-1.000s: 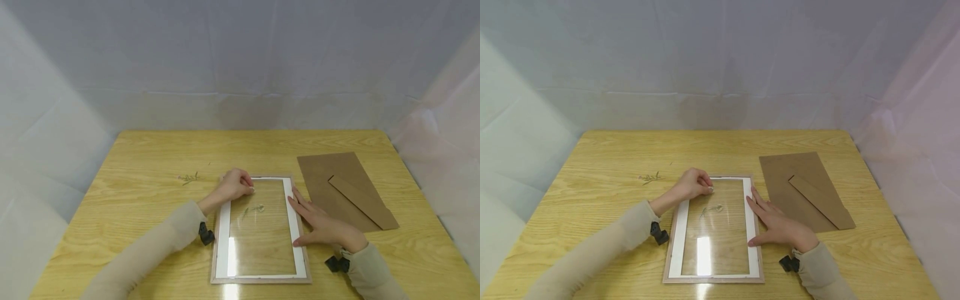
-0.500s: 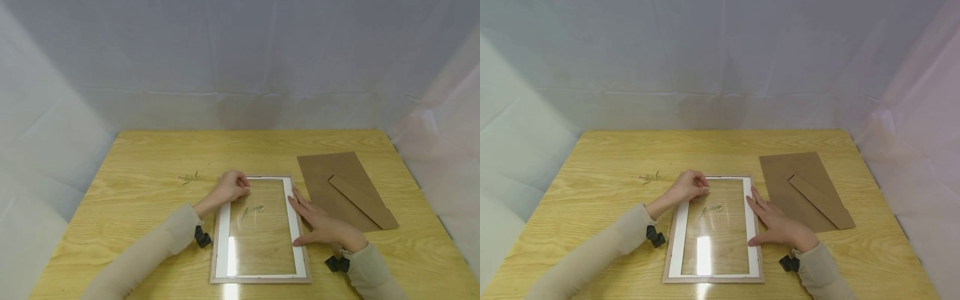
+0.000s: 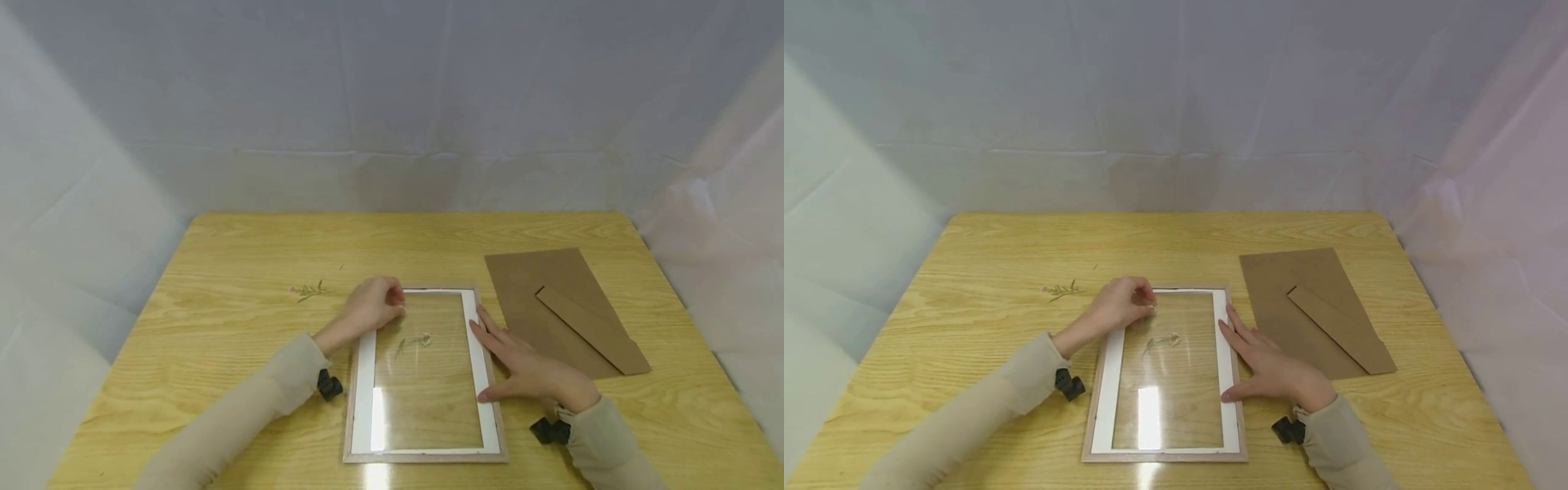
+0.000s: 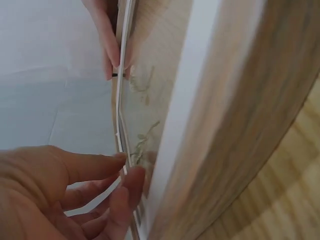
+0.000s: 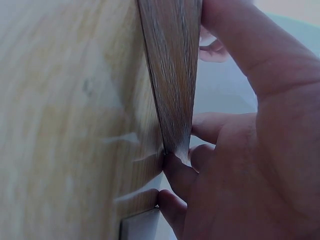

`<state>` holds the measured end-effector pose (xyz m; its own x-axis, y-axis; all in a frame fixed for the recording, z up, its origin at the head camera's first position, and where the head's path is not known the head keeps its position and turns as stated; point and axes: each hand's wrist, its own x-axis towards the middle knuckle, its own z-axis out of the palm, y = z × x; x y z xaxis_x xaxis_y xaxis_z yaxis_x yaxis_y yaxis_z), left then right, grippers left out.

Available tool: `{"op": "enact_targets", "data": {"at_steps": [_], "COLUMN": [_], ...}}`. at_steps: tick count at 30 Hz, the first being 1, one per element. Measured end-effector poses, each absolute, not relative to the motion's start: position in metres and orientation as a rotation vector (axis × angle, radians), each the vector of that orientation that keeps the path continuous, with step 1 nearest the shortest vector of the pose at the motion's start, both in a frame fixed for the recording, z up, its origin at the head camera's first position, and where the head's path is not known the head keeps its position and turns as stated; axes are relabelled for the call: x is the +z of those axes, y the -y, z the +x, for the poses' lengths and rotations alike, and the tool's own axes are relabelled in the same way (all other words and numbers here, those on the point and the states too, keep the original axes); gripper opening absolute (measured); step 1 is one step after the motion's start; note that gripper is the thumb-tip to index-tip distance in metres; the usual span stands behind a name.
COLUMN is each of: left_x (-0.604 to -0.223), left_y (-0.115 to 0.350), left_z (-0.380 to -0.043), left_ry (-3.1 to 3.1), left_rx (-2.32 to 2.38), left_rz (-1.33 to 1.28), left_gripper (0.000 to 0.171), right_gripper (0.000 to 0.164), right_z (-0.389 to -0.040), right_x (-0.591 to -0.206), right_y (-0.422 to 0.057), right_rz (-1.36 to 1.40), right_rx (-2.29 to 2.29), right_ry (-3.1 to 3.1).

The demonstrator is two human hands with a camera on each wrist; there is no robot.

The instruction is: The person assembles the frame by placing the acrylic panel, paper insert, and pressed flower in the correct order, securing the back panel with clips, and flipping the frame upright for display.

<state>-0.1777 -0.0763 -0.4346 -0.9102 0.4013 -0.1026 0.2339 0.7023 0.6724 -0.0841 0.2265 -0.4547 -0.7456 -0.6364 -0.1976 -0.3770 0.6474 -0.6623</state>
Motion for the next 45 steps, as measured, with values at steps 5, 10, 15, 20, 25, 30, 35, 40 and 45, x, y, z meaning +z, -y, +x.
{"op": "enact_targets", "data": {"at_steps": [5,10,15,20,25,30,35,40,45], "left_x": [-0.431,-0.431,-0.432,-0.432,-0.433,-0.43,-0.425,-0.418,-0.409], "left_y": [0.078,0.075,0.074,0.075,0.077,0.079,0.087,0.101,0.122], "left_z": [-0.178,-0.171,-0.166,-0.16,-0.152,-0.145,-0.145,-0.151,-0.168], "left_ry": [-2.678,-2.681,-2.643,-2.619,-2.629,-2.624,-2.587,-2.595,-2.625], "left_rx": [0.883,0.717,0.656,0.627,0.606,0.609,0.686,0.717,0.773], "left_rz": [0.595,0.684,0.676,0.706,0.746,0.773,0.728,0.652,0.608], "left_gripper": [0.015,0.036,0.053,0.06,0.064,0.067,0.065,0.06,0.05], "right_gripper": [0.113,0.113,0.113,0.113,0.113,0.113,0.113,0.113,0.113], "right_z": [-0.085,-0.085,-0.084,-0.084,-0.083,-0.083,-0.084,-0.084,-0.084], "right_x": [-0.455,-0.456,-0.455,-0.455,-0.454,-0.453,-0.453,-0.453,-0.454], "right_y": [-0.227,-0.227,-0.226,-0.226,-0.226,-0.226,-0.225,-0.225,-0.226], "right_rz": [-0.791,-0.784,-0.79,-0.795,-0.798,-0.792,-0.787,-0.781,-0.789], "right_rx": [-0.85,-0.838,-0.836,-0.845,-0.849,-0.848,-0.837,-0.851,-0.87], "right_ry": [-2.447,-2.451,-2.452,-2.451,-2.451,-2.447,-2.444,-2.429,-2.428]}}
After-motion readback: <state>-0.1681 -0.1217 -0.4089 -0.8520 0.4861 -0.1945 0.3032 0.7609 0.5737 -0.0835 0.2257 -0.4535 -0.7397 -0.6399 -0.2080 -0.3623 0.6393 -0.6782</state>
